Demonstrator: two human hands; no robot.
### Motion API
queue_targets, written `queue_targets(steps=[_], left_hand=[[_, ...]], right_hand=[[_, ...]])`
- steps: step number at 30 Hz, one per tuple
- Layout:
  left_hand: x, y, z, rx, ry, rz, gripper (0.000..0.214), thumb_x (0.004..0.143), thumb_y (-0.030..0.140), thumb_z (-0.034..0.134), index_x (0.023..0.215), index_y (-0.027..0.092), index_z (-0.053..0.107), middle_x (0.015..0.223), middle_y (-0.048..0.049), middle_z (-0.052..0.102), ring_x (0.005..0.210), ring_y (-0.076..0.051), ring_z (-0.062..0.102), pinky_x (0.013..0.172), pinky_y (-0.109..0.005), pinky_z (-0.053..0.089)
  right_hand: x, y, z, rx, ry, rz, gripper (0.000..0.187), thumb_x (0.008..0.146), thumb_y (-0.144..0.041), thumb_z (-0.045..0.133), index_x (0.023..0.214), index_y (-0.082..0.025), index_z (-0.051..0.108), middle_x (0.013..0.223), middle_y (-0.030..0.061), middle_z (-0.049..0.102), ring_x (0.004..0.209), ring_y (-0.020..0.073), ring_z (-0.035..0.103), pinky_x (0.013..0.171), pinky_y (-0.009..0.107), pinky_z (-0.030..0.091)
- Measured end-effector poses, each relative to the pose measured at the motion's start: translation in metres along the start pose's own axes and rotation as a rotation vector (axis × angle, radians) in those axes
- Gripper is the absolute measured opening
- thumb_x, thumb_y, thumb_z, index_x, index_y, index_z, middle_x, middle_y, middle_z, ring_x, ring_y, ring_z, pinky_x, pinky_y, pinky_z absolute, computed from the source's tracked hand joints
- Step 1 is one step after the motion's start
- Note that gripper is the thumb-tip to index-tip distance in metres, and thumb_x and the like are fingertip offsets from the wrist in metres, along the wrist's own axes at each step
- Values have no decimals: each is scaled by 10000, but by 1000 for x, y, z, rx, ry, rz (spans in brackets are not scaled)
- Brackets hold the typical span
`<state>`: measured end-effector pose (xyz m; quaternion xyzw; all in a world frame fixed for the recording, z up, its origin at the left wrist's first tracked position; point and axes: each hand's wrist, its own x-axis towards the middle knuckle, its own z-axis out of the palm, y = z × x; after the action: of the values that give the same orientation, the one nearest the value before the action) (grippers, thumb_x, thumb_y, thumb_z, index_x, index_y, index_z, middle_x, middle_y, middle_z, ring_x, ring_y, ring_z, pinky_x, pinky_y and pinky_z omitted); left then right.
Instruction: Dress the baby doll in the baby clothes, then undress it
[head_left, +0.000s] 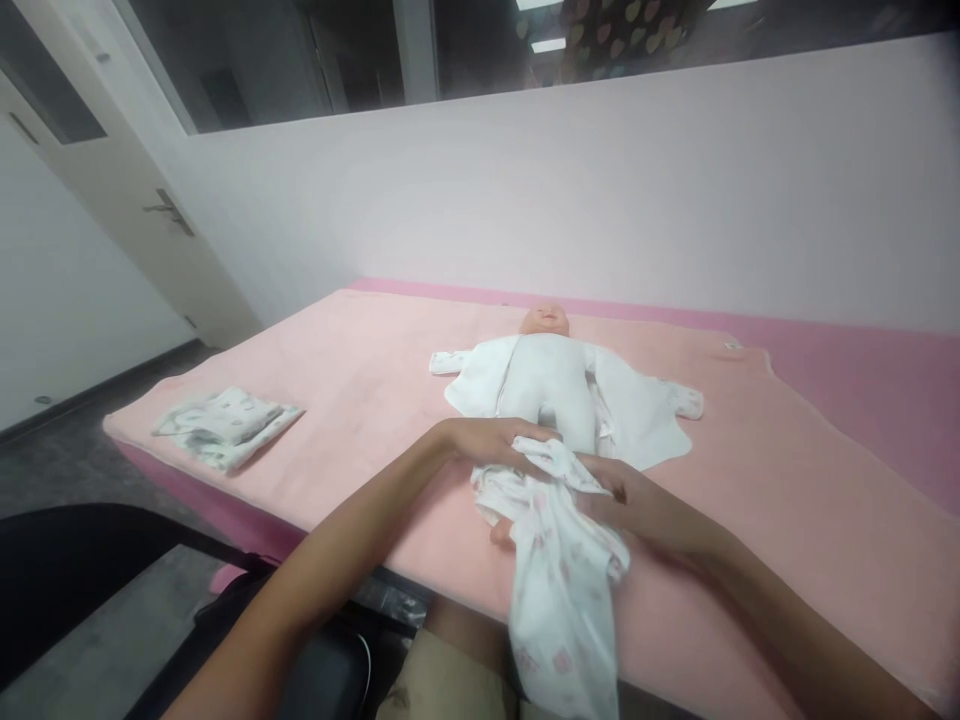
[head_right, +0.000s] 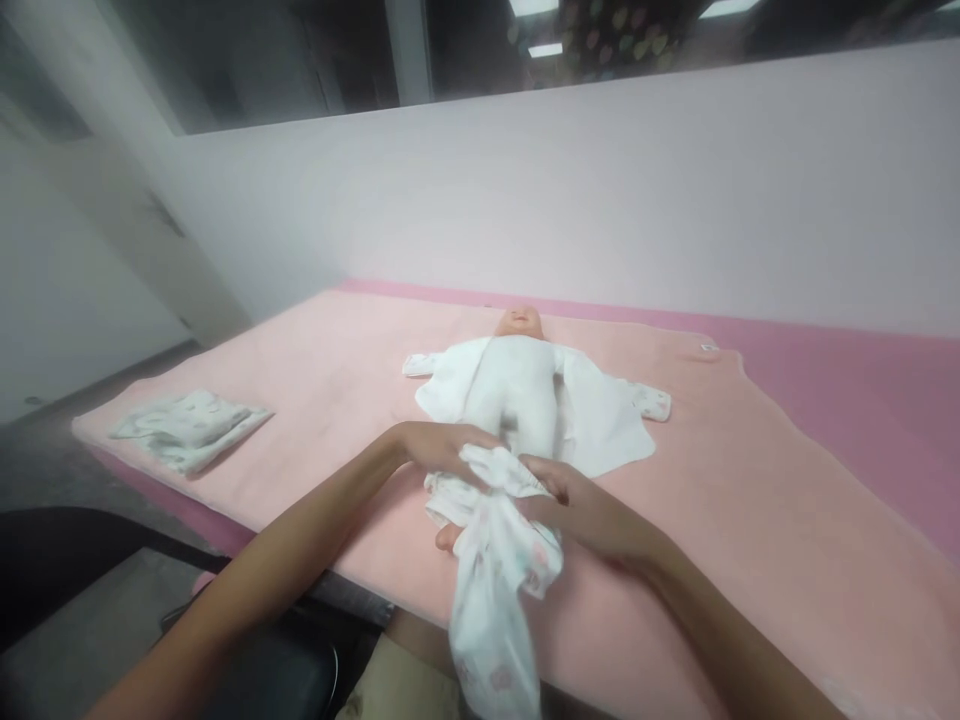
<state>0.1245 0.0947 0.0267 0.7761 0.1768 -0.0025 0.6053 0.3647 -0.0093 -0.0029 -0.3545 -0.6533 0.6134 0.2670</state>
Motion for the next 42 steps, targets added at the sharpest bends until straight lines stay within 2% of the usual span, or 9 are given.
queue_targets(steps=[3,8,12,14,18,24,28,35,42], left_hand=[[2,-5,-1,-35,50,70,388,798,464,855,1092,236,742,1126,-23,735,1089,-236,693,919,-314,553],[1,-5,0,-12,55,25,426,747,462,891,1075,231,749,1100,-24,742,1061,-248,696,889,-325,558],[0,-4,-1,27,-44,-95,520,614,423,974,1048,224,768,1050,-22,769,1009,-275,722,843,-367,586],[0,-4,-1,52,-61,-132,474,640,449,959,1014,222,777,1026,-23,777,983,-278,730,838,-383,593],[0,-5,-1,38,0,-9,412,758,450,885,1083,233,756,1141,-21,752,1106,-261,702,958,-373,562],[6,-6,3,-18,90,100,420,766,427,878,1095,222,715,1134,-34,708,1122,-247,661,988,-356,528],[4,-5,2,31,75,37,433,758,466,876,1095,237,728,1146,-19,711,1134,-251,668,990,-366,528],[2,-12,-7,-22,-8,-138,591,585,434,985,1085,215,758,1102,-31,776,1041,-283,735,857,-380,608],[11,-23,-1,-236,92,46,607,719,547,913,1196,211,745,1126,-43,778,1065,-227,725,917,-329,577]], right_hand=[[-1,-3,1,-50,-60,19,368,886,-514,783,1059,-195,723,981,41,709,896,228,640,780,306,514],[-2,8,-4,51,-48,43,349,854,-516,816,894,-185,713,807,14,663,737,182,596,690,284,469],[0,17,-6,220,45,-20,414,889,-585,755,986,-182,738,757,28,668,702,199,628,683,307,495],[0,16,-4,258,39,10,429,922,-580,719,1089,-185,736,837,49,703,751,214,656,706,318,511],[-2,7,-1,116,-33,40,377,975,-537,677,1111,-188,724,943,57,718,855,216,654,778,314,508],[-6,10,-6,56,-182,12,342,848,-512,824,902,-188,730,825,22,677,743,185,602,695,291,495],[-8,12,-8,143,-93,47,390,828,-530,836,960,-172,752,863,47,712,810,216,654,730,300,533],[-5,9,0,337,61,37,526,935,-611,694,1231,-177,726,1032,117,769,960,287,716,890,396,556],[-4,15,-3,214,17,22,394,922,-553,748,912,-160,734,882,76,747,799,221,687,753,315,538]])
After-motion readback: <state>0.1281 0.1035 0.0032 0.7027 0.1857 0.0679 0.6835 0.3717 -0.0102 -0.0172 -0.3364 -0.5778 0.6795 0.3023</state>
